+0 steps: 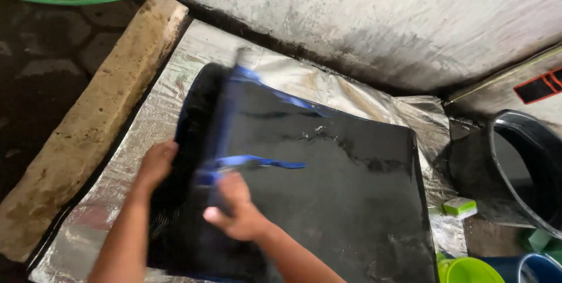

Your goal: A person is scrubbing a large black mat with a sponge and soapy water on the floor.

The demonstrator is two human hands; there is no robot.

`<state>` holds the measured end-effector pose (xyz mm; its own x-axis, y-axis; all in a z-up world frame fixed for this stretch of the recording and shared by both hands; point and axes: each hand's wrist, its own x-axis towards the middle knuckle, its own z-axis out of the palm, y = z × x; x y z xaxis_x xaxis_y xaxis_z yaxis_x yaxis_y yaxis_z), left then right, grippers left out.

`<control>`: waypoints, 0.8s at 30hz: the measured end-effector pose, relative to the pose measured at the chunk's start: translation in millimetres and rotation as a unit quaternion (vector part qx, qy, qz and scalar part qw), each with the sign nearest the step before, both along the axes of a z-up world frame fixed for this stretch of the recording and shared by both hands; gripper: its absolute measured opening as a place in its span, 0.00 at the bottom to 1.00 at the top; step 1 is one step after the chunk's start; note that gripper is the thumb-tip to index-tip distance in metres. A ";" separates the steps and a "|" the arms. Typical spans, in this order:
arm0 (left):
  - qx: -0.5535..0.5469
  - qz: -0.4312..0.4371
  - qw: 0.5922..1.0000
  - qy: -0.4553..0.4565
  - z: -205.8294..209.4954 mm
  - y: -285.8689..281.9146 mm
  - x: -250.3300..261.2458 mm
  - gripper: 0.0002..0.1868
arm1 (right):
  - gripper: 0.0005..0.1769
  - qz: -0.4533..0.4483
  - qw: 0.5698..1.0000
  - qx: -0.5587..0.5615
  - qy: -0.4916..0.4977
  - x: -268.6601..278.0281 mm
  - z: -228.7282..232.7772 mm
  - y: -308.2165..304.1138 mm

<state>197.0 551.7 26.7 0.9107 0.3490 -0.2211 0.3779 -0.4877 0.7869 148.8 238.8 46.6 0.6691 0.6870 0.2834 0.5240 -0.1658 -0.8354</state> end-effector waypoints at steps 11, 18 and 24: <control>0.047 0.029 0.956 0.289 91.6 18.4 -62.6 0.51 | 0.59 0.191 0.869 -0.408 0.204 -10.7 88.3 14.4; 0.338 0.085 0.928 0.132 2.4 15.5 -86.8 0.47 | 0.36 0.009 0.970 -0.223 -0.093 -4.0 24.1 -149.5; 0.370 0.054 0.927 0.020 56.1 18.7 -74.1 0.48 | 0.38 -0.043 0.727 -0.682 0.062 49.7 76.1 -447.2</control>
